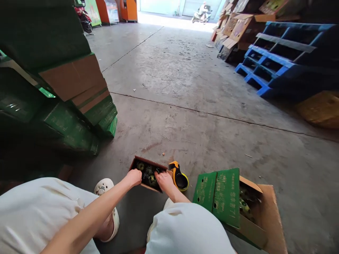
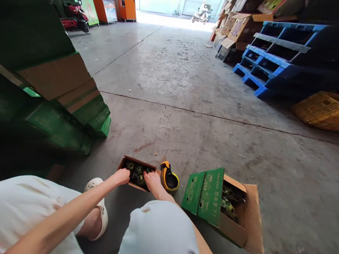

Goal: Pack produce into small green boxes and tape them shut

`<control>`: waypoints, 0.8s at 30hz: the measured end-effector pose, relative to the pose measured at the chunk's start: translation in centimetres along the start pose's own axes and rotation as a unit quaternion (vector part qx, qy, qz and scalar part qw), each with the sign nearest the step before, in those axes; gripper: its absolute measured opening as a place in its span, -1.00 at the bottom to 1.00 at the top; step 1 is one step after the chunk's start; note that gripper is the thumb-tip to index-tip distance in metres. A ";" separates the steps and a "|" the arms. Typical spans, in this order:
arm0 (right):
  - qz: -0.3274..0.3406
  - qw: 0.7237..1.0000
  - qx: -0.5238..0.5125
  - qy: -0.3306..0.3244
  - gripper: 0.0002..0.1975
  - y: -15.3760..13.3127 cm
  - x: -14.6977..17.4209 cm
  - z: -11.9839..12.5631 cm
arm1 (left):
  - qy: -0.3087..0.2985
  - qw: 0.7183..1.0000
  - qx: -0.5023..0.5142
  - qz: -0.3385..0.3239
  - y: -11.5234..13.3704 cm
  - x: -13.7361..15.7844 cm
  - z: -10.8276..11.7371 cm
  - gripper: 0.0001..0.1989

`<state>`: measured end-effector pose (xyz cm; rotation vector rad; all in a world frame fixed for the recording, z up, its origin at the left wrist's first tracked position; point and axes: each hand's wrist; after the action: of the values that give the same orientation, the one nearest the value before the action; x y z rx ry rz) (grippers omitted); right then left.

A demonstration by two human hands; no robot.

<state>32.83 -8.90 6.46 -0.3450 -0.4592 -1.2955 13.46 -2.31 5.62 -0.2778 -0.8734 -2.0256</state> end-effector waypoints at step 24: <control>0.039 0.989 -0.055 0.130 -0.59 -0.8 -0.1 -2.2 | 0.063 0.997 0.051 -0.004 -1.1 0.4 -1.7 -0.31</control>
<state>32.33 -10.11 4.47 -0.2777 -0.1531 -1.2708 12.57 -3.29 4.05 -0.0893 -0.8974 -1.9750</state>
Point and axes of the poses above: each hand's wrist, its own x-axis away from the middle knuckle, its own z-axis out of the back of the hand, y = z × x, and after that the axes turned 14 degrees about x, right-handed
